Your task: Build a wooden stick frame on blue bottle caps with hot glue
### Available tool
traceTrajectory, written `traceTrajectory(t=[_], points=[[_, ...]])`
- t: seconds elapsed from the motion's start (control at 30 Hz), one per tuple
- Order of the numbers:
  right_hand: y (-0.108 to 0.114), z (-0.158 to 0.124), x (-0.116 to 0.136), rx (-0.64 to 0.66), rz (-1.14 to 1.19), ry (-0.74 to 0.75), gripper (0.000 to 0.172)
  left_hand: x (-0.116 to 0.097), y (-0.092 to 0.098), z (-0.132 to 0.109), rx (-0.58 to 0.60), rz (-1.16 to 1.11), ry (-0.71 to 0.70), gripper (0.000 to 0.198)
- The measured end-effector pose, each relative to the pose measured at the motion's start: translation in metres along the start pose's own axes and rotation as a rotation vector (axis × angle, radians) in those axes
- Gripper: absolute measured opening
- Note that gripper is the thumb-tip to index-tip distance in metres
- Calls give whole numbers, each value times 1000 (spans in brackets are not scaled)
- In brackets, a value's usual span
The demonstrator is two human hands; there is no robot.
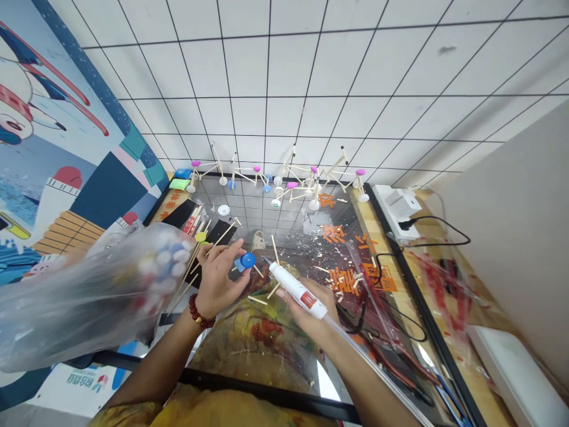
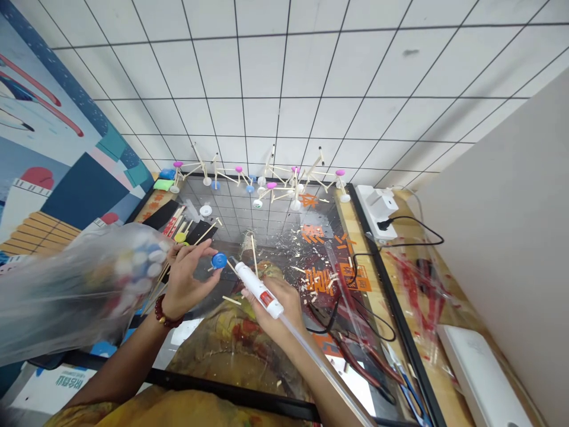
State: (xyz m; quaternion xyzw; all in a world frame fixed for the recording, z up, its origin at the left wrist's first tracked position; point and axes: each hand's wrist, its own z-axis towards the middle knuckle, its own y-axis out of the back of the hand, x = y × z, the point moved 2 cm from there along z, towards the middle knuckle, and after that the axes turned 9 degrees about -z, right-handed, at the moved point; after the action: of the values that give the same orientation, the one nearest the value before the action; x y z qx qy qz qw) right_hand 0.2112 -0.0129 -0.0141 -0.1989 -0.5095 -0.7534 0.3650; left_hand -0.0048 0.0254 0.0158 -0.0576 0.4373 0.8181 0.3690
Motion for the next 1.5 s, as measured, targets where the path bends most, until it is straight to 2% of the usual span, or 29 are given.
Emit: traceTrajectory(t=[0.13, 0.37, 0.57, 0.63, 0.73, 0.83, 1.0, 1.1, 1.17, 1.23, 1.3, 1.33, 1.4, 1.5], points=[[1, 0, 1, -22, 6, -3, 39, 3, -2, -2, -48, -115, 147, 65], [8, 3, 7, -86, 7, 35, 41, 2, -7, -3, -108, -728, 497, 67], [16, 4, 14, -91, 29, 73, 32, -4, -10, 2, -175, -1245, 926, 72], [17, 5, 16, -85, 35, 84, 29, -4, -9, 2, -182, -1364, 1072, 63], [18, 5, 16, -87, 25, 93, 28, -6, -7, 2, -51, -1535, 1265, 38], [16, 4, 14, -97, 36, 103, 28, -11, -5, 4, 116, -1622, 1339, 27], [11, 3, 10, -58, 33, 107, 26, -18, -7, 4, 185, -1609, 1291, 25], [12, 3, 11, -66, 46, 109, 25, -21, -6, -4, 162, -1442, 1174, 34], [14, 4, 12, -84, 54, 103, 25, -20, 1, -11, 84, -1142, 936, 59], [16, 4, 13, -98, 49, 97, 26, -19, 13, -17, -23, -712, 576, 86], [17, 4, 14, -105, 35, 93, 29, -20, 24, -21, -90, -315, 252, 98], [17, 4, 14, -109, 28, 91, 30, -20, 28, -23, -100, -178, 144, 100], [16, 3, 12, -115, 23, 82, 32, -18, 33, -25, -92, -35, 42, 103], [17, 5, 5, -127, 18, 42, 32, -13, 37, -24, -91, 19, 50, 103]])
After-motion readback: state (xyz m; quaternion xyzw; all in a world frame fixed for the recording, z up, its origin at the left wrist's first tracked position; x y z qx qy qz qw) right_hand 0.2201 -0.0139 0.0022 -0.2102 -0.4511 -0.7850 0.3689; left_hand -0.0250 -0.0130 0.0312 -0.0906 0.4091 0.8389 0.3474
